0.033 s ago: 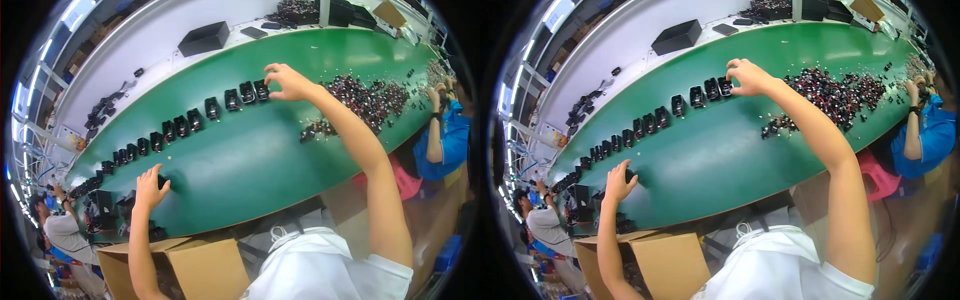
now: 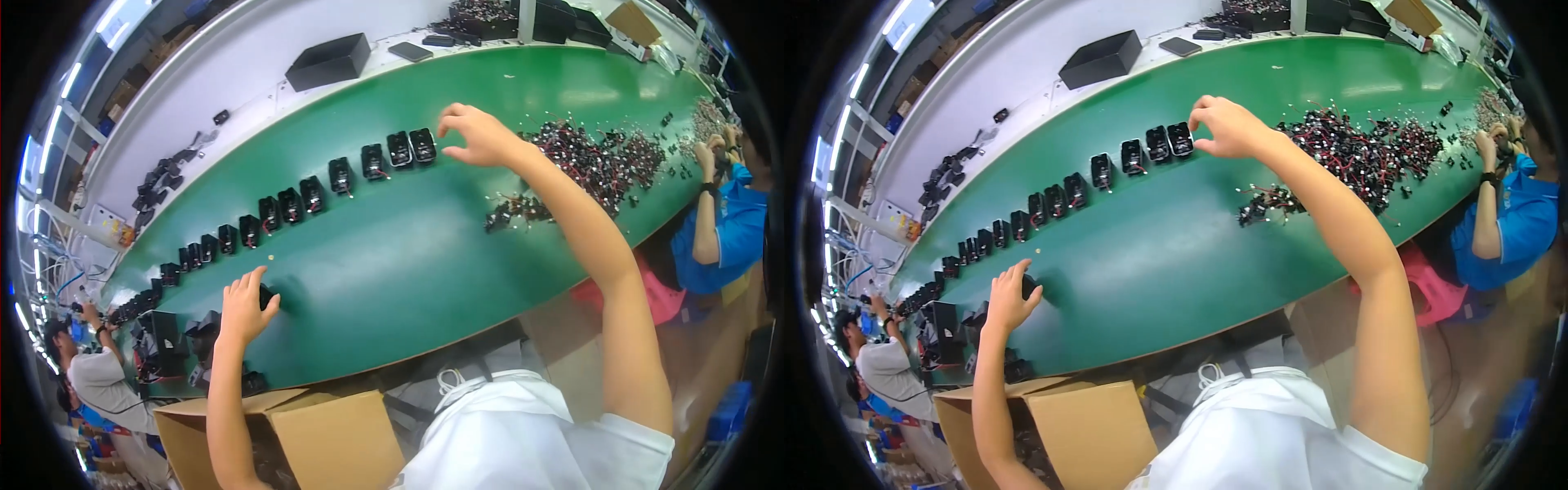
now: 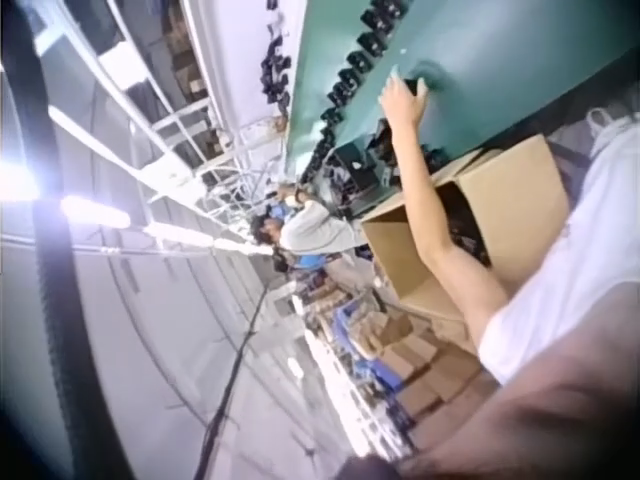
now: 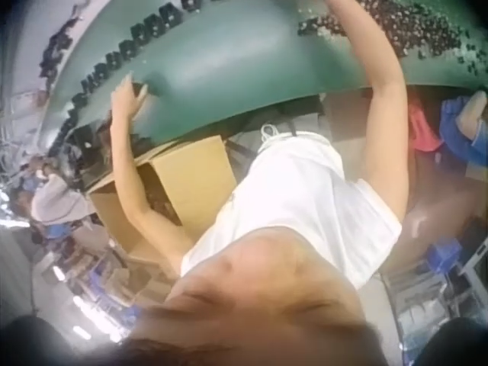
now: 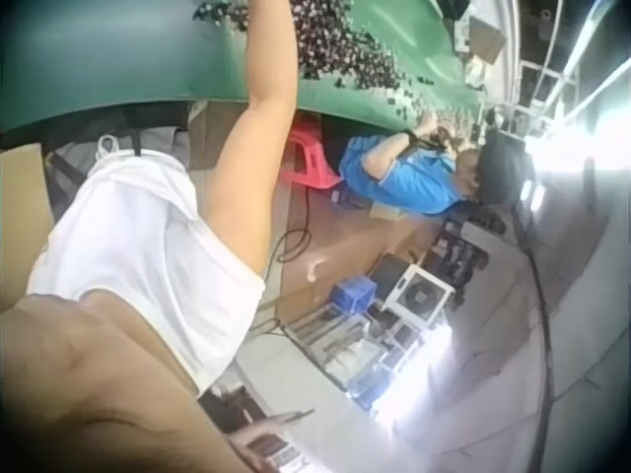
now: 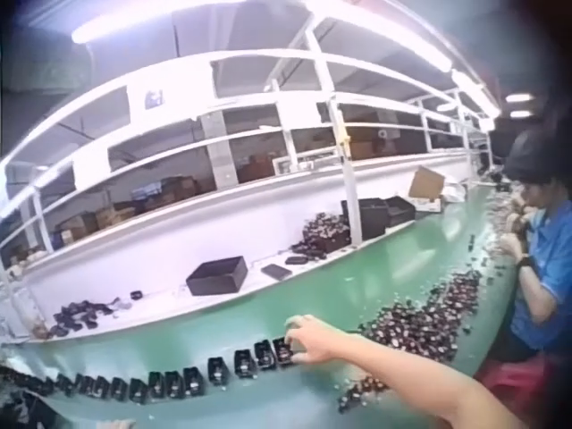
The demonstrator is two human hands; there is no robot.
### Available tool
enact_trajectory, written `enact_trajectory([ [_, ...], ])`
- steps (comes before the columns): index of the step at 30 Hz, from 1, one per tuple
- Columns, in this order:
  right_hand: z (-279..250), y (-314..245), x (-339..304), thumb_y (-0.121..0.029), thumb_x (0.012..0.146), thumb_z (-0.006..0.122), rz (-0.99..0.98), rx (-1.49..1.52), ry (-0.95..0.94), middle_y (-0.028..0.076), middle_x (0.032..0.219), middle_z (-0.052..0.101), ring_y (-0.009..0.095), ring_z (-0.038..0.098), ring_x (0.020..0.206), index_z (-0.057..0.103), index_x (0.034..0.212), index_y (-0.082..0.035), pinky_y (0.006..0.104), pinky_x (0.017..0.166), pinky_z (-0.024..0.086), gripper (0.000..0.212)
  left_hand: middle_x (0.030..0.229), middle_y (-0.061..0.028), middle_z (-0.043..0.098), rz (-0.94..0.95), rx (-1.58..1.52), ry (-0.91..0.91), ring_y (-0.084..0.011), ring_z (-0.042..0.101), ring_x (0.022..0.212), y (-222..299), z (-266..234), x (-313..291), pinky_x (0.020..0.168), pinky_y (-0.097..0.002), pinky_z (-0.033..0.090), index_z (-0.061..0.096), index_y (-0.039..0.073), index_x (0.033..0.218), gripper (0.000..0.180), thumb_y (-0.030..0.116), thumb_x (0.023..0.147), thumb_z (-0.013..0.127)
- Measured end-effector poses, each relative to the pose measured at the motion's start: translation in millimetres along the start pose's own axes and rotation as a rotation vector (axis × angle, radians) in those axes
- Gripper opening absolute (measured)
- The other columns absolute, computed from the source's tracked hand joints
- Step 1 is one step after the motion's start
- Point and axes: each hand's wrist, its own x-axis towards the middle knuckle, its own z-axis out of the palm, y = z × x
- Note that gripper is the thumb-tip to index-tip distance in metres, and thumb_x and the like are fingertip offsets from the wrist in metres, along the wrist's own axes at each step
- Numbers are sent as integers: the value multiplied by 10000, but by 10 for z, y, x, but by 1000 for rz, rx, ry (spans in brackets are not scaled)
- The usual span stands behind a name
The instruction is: The person assembles small electronic components into plastic housings by hand, connecting wires and placing the components into the housings.
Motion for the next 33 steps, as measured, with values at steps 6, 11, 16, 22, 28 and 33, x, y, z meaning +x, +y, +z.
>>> enact_trajectory([
  [6, -491, -670, -981, -348, 803, 758, 95, 40, -260, 43, 877, 694, 250, 697, 784, 663, 983, -124, 398, 675, 553, 303, 1240, -145, 568, 392, -18, 88, -321, 558, 1067, 760, 107, 224, 905, -435, 425, 519, 63, 1300, 601, 291, 790, 739],
  [11, -3, -902, -1236, -261, 844, 724, 291, -82, -205, 70, 925, 648, 291, 665, 817, 635, 1068, -153, 417, 706, 543, 264, 1320, -143, 501, 470, -99, 60, -344, 521, 1135, 1207, 104, 354, 942, -451, 434, 486, 67, 1350, 693, 277, 762, 786],
  [16, 165, -980, -1410, -109, 820, 717, 203, 223, 12, 94, 1021, 613, 298, 626, 943, 637, 1065, -127, 398, 788, 516, 258, 1358, -162, 463, 370, -342, -35, -374, 504, 1182, 1155, 186, 243, 996, -452, 454, 460, 78, 1380, 767, 211, 724, 834],
  [22, 175, -1018, -1526, 2, 788, 701, 202, 313, 53, 87, 1078, 633, 291, 627, 958, 640, 1032, -75, 378, 805, 530, 262, 1361, -168, 464, 316, -385, -75, -382, 488, 1218, 1163, 189, 247, 1026, -445, 448, 447, 90, 1401, 768, 182, 739, 823],
  [28, 185, -1114, -1572, 78, 773, 672, 293, 544, 312, 117, 1119, 621, 258, 633, 1001, 631, 1052, -43, 332, 732, 558, 307, 1344, -150, 472, 330, -412, -105, -363, 494, 1190, 1240, 144, 239, 1002, -442, 465, 453, 89, 1385, 722, 208, 766, 805],
  [33, 83, -1048, -1751, 63, 789, 658, 292, 241, 365, 134, 1121, 626, 218, 636, 916, 640, 1050, -34, 289, 632, 534, 280, 1342, -150, 473, 345, -420, -113, -362, 495, 1192, 1315, 138, 256, 999, -440, 467, 458, 93, 1379, 719, 212, 762, 807],
])
